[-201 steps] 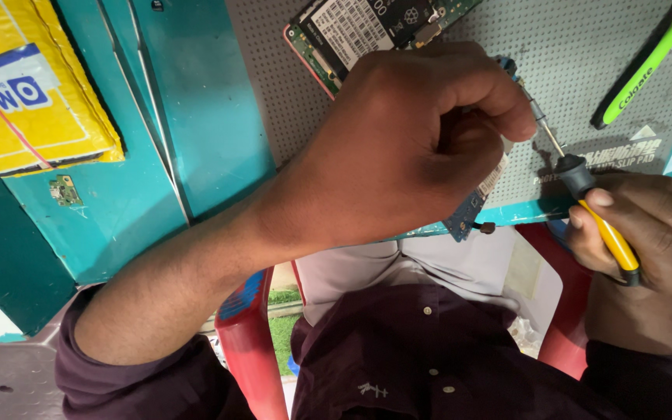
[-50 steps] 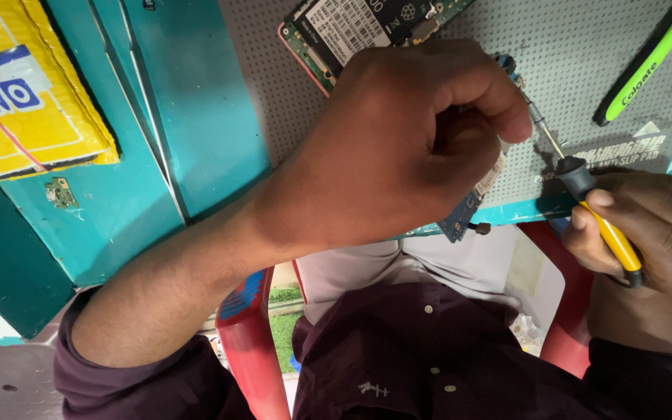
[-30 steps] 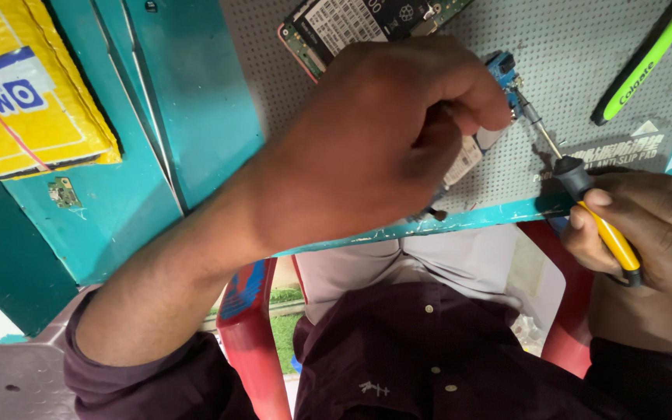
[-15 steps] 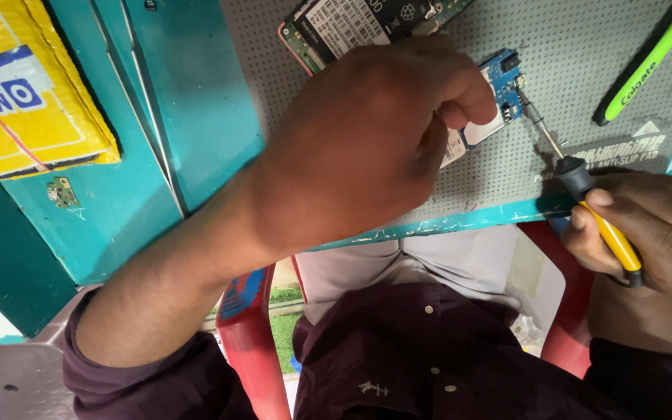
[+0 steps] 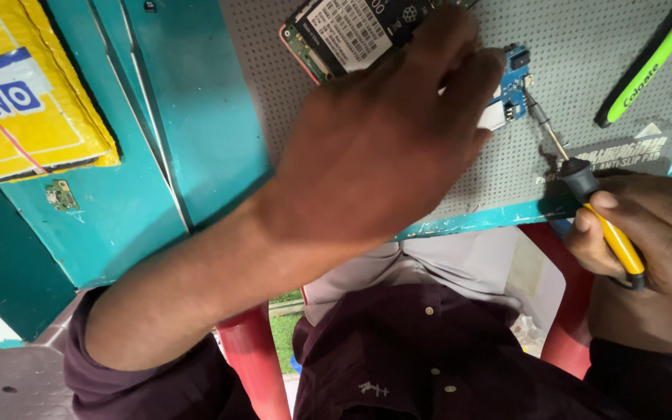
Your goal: The person uses a soldering iron to work on a small blue circuit board placed on a workbench. They hold the board with one hand while applying the soldering iron with the other, moving between different components on the board throughout the video.
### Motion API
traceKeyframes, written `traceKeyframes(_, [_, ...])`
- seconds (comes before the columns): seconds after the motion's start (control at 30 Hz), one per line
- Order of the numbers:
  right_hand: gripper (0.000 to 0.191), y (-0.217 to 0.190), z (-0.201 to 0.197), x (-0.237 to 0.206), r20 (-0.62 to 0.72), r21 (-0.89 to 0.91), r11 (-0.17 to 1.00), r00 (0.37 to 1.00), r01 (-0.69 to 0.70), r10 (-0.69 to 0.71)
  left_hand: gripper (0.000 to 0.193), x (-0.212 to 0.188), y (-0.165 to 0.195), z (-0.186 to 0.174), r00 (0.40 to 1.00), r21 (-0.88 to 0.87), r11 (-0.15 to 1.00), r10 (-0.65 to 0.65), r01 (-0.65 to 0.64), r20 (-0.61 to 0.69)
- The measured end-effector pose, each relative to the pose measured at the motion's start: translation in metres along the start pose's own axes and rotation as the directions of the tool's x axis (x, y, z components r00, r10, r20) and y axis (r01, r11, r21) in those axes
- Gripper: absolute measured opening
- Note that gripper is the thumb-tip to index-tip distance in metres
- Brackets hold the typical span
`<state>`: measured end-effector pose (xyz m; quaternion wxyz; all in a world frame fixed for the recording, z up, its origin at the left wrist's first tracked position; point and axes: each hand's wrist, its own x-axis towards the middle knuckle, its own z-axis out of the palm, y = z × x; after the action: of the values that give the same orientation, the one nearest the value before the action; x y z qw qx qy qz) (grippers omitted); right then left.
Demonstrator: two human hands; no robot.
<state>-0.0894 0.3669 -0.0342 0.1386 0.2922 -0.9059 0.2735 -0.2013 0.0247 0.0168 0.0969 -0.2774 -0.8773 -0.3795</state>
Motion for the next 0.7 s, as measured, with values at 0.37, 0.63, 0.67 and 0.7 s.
traceKeyframes(0.37, [0.018, 0.005, -0.001, -0.007, 0.001, 0.011, 1.0, 1.0, 0.007, -0.007, 0.015, -0.006, 0.002, 0.01, 0.991, 0.41, 0.903, 0.134, -0.132, 0.023])
traceKeyframes(0.63, [0.017, 0.012, 0.0, -0.012, 0.012, 0.043, 0.999, 1.0, 0.024, -0.025, 0.012, -0.008, -0.001, 0.015, 0.988, 0.399, 0.906, 0.152, -0.144, 0.013])
traceKeyframes(0.67, [0.016, 0.012, 0.0, -0.012, 0.021, 0.044, 0.999, 1.0, 0.014, -0.015, 0.012, -0.008, -0.001, 0.015, 0.988, 0.388, 0.91, 0.152, -0.146, 0.017])
traceKeyframes(0.7, [0.016, 0.012, -0.001, -0.012, 0.031, 0.045, 0.999, 1.0, 0.002, -0.004, 0.012, -0.008, -0.001, 0.014, 0.988, 0.385, 0.911, 0.154, -0.149, 0.018])
